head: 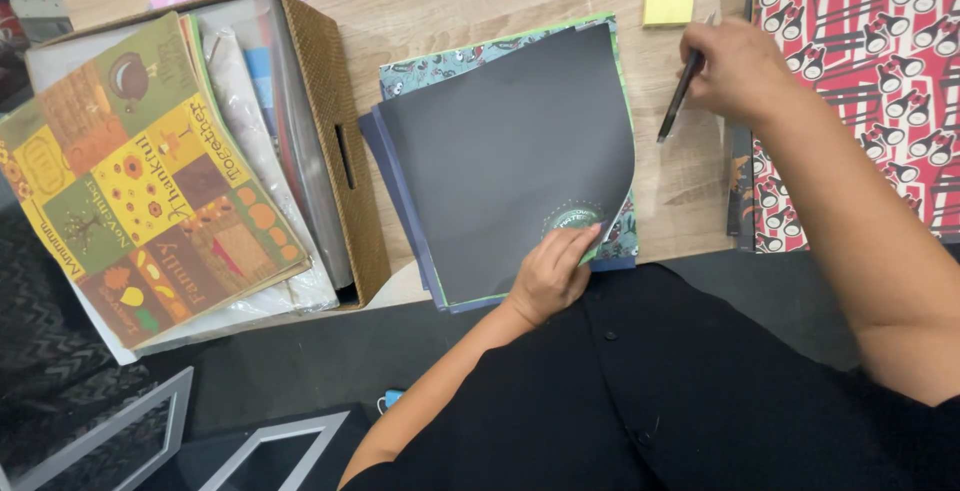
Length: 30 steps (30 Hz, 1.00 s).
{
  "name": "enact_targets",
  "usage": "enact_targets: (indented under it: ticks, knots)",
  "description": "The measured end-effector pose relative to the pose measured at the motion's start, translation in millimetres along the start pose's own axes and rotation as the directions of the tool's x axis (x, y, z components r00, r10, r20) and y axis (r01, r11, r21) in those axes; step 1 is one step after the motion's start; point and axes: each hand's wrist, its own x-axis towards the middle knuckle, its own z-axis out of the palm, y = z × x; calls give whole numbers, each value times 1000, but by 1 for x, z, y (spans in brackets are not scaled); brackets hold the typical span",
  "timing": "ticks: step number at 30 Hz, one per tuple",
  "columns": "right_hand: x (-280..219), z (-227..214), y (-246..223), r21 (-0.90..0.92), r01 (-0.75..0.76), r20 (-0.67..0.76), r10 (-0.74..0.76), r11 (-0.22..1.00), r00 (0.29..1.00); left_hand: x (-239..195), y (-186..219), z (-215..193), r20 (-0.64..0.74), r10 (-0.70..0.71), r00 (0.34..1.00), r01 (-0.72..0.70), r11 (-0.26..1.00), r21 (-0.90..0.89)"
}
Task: Sorting and labeling patterned paper sheets with sticky notes and a pen before placing them in a box
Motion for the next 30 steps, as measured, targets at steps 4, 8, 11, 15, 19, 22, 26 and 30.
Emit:
enact_targets:
  ticks: [4,8,11,15,19,22,26,30]
  knots:
    - [-4,6,-4,-1,44,69,-44,999,997,-18,-4,15,123,72,990,-81,994,75]
    - [-12,15,-7,57,-4,-43,6,998,999,-24,-4,30,389,78,918,-97,995,28]
    - [-14,21,-7,69,-31,-79,37,997,996,-21,-3,31,468,11,884,-72,991,111]
    - [-11,22,-3,76,21,-155,-9,997,988,-33,-10,42,473,41,880,-117,984,133]
    - [5,27,10,56,93,-220,-79,994,972,-25,-6,36,501,70,863,-170,973,158]
    - [8,21,9,-37,58,-135,-62,998,989,-12,-4,33,595,36,803,-159,975,155]
    - [10,34,19,-124,136,-176,-157,983,972,3,-1,34,529,55,847,-168,972,167]
    - [9,31,16,-33,124,-300,-128,992,945,28,-32,35,464,88,881,-201,959,199]
